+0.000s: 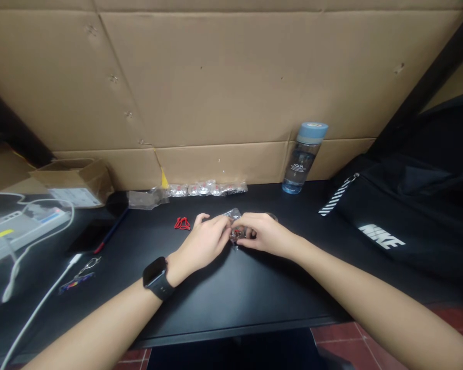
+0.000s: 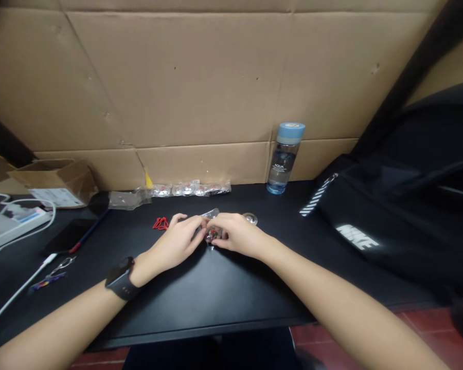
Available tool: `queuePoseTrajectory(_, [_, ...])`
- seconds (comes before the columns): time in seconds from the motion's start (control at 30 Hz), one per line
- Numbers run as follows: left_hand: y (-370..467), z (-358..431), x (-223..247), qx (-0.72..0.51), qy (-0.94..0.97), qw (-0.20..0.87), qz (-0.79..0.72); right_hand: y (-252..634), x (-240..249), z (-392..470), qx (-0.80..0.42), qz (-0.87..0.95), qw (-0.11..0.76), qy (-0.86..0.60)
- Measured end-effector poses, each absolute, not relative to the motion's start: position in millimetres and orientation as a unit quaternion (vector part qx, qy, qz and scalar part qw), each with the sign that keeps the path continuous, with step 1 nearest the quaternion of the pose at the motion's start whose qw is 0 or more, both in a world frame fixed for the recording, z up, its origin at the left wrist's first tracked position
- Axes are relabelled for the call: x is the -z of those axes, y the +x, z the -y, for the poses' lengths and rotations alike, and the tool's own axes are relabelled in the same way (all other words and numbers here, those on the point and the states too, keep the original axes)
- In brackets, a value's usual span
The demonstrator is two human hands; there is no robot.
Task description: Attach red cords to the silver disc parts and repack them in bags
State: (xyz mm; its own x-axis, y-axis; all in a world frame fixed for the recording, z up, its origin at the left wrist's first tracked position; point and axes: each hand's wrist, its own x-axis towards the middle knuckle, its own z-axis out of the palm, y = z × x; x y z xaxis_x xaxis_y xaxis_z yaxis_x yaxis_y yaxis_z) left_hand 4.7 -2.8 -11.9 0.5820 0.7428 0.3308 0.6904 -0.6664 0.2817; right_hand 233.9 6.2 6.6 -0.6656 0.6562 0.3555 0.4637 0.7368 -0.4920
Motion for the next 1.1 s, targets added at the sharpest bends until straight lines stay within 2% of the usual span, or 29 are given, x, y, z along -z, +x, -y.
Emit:
queuePoseTrajectory(0.3, [6.1, 4.7, 11.1, -0.23, 0.888, 0.083, -0.389, 231.1, -0.9, -8.6, -0.144, 0.895, 0.31, -0.286])
queuePoseTrajectory(0.53, [3.2, 2.6, 11.0, -0.232, 0.884, 0.112, -0.391, 240.9, -7.2, -10.8, -0.169, 0.906, 0.26, -0.29])
queuePoseTrajectory(0.8, [3.4, 4.6, 8.4, -0.216, 0.896, 0.161, -0.353, 229.1, 2.4, -7.8, -0.122, 0.88, 0.282, -0.363])
queuePoseTrajectory(1.1, [-3.4, 11.4, -3.5, -0.197, 0.92, 0.143, -0.307, 258.0, -19.0, -15.6, -0.205, 0.919, 0.21, -0.263])
